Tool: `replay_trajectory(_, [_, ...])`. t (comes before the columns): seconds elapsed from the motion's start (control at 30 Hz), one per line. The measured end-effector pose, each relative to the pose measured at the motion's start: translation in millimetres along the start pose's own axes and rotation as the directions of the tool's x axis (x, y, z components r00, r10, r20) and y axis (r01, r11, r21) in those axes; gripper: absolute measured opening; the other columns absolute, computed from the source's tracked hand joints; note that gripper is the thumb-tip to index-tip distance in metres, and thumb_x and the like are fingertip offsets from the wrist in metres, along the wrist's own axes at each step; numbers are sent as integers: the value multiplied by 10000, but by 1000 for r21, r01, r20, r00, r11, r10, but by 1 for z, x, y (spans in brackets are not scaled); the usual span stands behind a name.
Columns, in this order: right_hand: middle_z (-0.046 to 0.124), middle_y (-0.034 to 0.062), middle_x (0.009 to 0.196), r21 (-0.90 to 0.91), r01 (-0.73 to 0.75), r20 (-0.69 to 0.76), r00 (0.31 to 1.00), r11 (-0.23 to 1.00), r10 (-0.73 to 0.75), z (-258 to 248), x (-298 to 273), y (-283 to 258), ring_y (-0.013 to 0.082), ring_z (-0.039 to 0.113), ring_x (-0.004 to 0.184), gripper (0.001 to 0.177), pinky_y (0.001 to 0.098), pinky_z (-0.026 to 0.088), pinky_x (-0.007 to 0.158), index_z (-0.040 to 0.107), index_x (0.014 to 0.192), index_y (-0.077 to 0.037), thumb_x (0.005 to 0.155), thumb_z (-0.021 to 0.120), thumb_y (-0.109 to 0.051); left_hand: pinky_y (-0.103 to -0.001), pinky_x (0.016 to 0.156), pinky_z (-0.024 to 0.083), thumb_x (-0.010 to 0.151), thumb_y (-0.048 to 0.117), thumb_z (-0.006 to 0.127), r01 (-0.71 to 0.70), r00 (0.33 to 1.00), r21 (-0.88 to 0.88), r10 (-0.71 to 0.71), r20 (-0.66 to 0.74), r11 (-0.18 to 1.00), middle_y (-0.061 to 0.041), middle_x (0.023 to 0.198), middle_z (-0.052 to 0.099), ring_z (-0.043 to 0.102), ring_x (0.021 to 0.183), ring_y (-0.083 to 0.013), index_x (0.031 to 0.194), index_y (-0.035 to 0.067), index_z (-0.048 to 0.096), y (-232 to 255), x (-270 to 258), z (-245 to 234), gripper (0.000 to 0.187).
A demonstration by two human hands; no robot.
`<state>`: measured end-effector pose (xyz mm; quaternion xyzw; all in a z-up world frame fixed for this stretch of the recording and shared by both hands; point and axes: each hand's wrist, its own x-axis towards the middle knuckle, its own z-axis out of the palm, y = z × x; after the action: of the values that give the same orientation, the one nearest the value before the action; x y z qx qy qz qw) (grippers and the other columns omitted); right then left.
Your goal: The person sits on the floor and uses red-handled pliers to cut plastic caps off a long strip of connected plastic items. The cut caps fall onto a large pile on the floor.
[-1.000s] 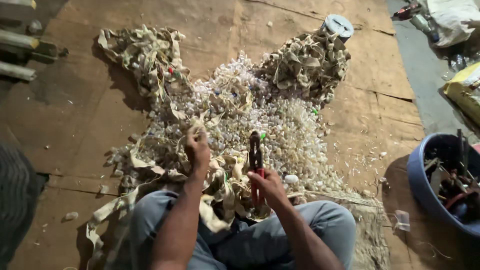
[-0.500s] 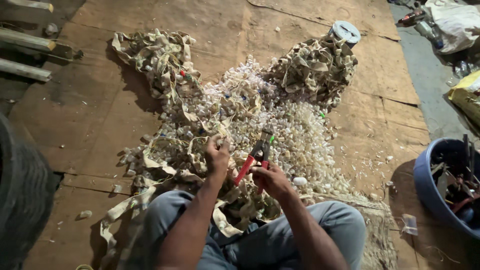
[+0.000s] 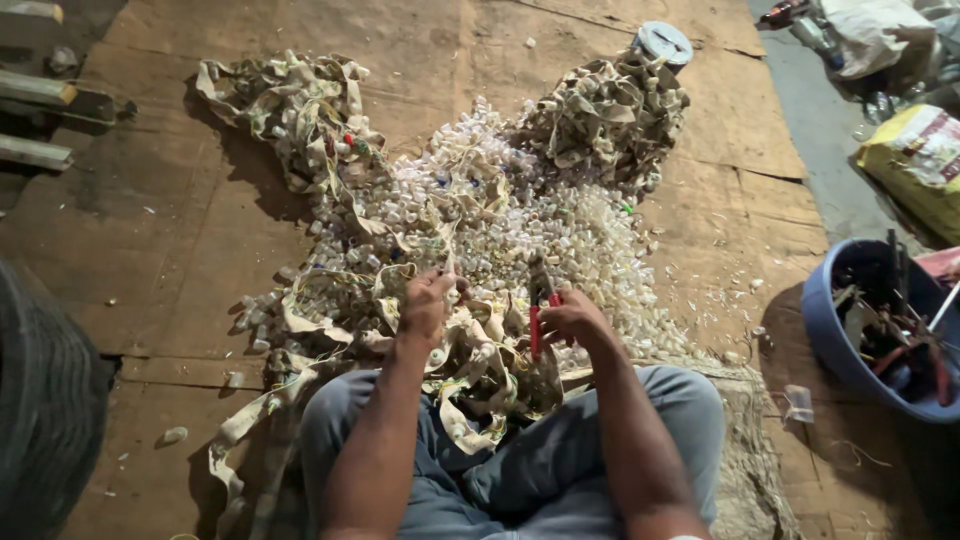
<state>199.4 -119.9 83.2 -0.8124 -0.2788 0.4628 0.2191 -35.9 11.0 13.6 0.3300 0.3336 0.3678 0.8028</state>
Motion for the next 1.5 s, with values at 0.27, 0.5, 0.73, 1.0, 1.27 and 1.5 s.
replay_trajectory(0.27, [757, 70, 1071, 118, 597, -318, 779, 793, -540, 34, 15, -6, 215, 722, 988, 305, 375, 573, 874, 704, 1131, -51, 944, 689, -291, -349, 524, 511, 916, 97, 503, 226, 947, -292, -140, 289, 929, -89, 671, 575, 564, 549, -211, 995, -7, 585, 4, -22, 12, 154])
replay_trajectory(0.5, [664, 43, 846, 939, 67, 85, 905, 338, -417, 90, 30, -36, 201, 666, 770, 216, 389, 603, 737, 615, 1091, -21, 998, 676, -207, -347, 514, 491, 917, 94, 489, 360, 912, -343, -248, 328, 868, -92, 647, 546, 541, 541, -222, 958, -24, 606, 0, -23, 13, 171])
replay_trajectory(0.73, [705, 84, 841, 529, 428, -147, 896, 733, -418, 62, 13, -83, 142, 647, 705, 223, 291, 565, 665, 749, 1101, 90, 998, 745, -108, -402, 468, 510, 898, 148, 527, 309, 951, -144, -309, 17, 940, -108, 784, 656, 616, 585, -239, 971, 7, 632, 5, -21, 19, 190])
replay_trajectory(1.0, [788, 156, 1048, 367, 619, 126, 706, 694, -697, 48, 11, -69, 181, 753, 884, 315, 291, 629, 826, 755, 1146, 41, 854, 636, 52, -253, 474, 496, 840, 163, 735, 67, 988, 204, -36, -152, 977, -96, 935, 731, 619, 618, -123, 1275, 69, 633, 3, -8, 34, 457])
replay_trajectory(1.27, [793, 105, 1036, -134, 753, -163, 624, 644, -764, 42, 33, -30, 174, 740, 900, 196, 293, 612, 791, 768, 1108, -34, 941, 670, -10, -258, 501, 493, 897, 98, 751, -343, 783, 793, 619, -55, 504, -173, 899, 721, 615, 636, -134, 1217, 53, 679, -41, -6, 46, 331])
replay_trajectory(1.5, [715, 139, 1248, 197, 633, -35, 768, 749, -640, 19, 61, -6, 224, 707, 1095, 508, 346, 610, 936, 589, 1374, -102, 889, 738, -114, -316, 697, 611, 965, 78, 673, -424, 889, 178, 446, -103, 888, -145, 998, 727, 710, 814, -202, 1222, 19, 680, -72, 23, 25, 264])
